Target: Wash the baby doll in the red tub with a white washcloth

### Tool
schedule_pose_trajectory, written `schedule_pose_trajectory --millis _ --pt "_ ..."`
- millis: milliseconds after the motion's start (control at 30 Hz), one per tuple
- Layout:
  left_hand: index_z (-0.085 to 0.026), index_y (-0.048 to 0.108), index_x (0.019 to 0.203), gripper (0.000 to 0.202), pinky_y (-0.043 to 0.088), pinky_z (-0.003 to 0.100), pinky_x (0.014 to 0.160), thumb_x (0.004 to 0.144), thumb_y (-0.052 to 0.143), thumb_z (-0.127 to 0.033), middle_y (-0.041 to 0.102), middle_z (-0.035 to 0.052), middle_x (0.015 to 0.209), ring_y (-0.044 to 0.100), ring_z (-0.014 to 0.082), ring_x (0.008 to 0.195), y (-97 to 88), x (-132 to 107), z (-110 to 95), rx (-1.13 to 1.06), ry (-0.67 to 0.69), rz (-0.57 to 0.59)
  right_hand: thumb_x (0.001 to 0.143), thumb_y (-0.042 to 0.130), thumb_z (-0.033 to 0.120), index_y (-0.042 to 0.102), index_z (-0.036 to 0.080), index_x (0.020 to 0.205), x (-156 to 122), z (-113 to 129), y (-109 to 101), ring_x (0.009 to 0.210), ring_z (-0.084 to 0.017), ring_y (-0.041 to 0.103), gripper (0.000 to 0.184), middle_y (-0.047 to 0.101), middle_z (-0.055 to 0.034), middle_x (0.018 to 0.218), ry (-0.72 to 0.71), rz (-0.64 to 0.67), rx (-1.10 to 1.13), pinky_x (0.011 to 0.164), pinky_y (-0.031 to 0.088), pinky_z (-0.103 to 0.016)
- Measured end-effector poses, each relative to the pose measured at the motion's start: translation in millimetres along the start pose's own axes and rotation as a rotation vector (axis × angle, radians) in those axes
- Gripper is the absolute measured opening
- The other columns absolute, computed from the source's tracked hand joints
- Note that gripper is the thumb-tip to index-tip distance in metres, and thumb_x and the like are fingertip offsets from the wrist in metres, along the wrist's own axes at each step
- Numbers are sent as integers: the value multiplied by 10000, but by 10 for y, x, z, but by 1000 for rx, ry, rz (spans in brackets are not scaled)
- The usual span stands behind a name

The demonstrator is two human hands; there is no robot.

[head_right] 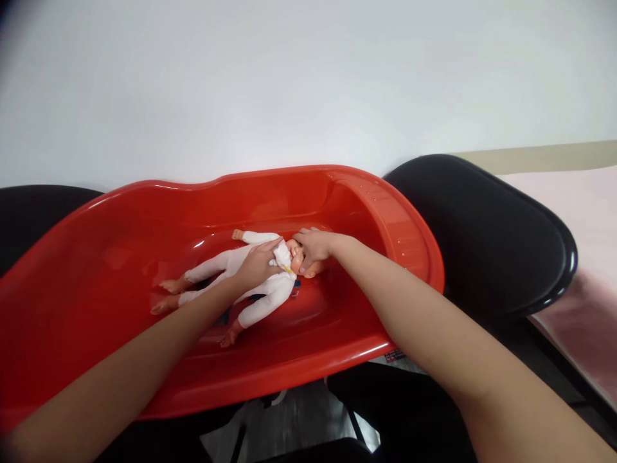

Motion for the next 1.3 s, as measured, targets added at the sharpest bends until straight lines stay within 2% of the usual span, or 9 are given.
schedule_pose_trajectory --millis 167,300,367,467,533,633,833,1067,1300 --pt "-276 644 1312 443 322 420 1196 885 600 -385 527 35 1535 469 284 1397 -67 -4 -39 -23 10 -16 556 821 675 581 244 1153 3 1 -4 1084 -340 562 775 589 -98 1149 18 5 -26 962 458 -457" --pt "-299 695 1168 317 412 388 1097 879 576 -351 673 25 1333 584 270 1219 -207 13 -140 -43 -19 -3 557 826 659 578 259 1157 -32 52 -40 1090 -333 563 762 585 -91 1176 7 5 -32 942 466 -437" --pt "-281 704 1092 254 424 407 1061 894 552 -324 703 48 1251 598 279 1167 -272 21 -167 -2 -8 20 568 824 648 578 259 1154 -53 83 -64 1096 -337 565 745 592 -92 1178 26 2 -27 943 465 -434" --pt "-223 670 1128 274 424 444 1043 921 493 -255 709 96 1201 597 293 1166 -341 30 -103 97 -44 -13 605 806 636 579 259 1161 -76 123 -94 1076 -330 578 709 603 -92 1154 55 -2 -9 944 464 -434" --pt "-190 626 1238 356 411 460 1071 922 463 -213 675 119 1282 578 297 1225 -364 30 -12 153 -111 -76 610 801 641 579 260 1167 -84 140 -109 1071 -328 581 710 605 -92 1152 58 -2 2 951 462 -439" --pt "-149 478 1454 566 326 468 1180 888 474 -180 533 142 1497 466 293 1391 -370 24 63 183 -145 -162 613 800 629 584 264 1165 -92 151 -123 1091 -331 572 696 607 -89 1150 48 5 14 956 463 -443" --pt "-82 337 1555 607 266 370 1245 1000 410 -316 424 158 1591 369 231 1481 -305 19 -120 27 -53 -271 624 801 608 573 272 1195 -101 164 -136 1110 -331 563 701 615 -82 1157 52 11 40 940 474 -431" --pt "-232 247 1619 623 156 477 1272 1032 366 -404 288 63 1679 218 238 1560 -114 -53 -104 103 54 -59 614 819 595 559 279 1228 -85 176 -136 1156 -342 545 738 621 -83 1190 56 13 51 967 465 -444" --pt "-203 306 1600 577 164 487 1259 1047 300 -369 388 112 1629 276 239 1540 -39 -29 -45 145 -32 -62 617 816 600 563 293 1246 -81 184 -131 1139 -341 554 744 610 -82 1211 47 2 36 981 456 -463"
Point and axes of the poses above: each hand's wrist, its own x-axis towards the middle knuckle, its own y-axis out of the palm, z = x × y, the point moved 2 cm from there along x, towards the middle knuckle
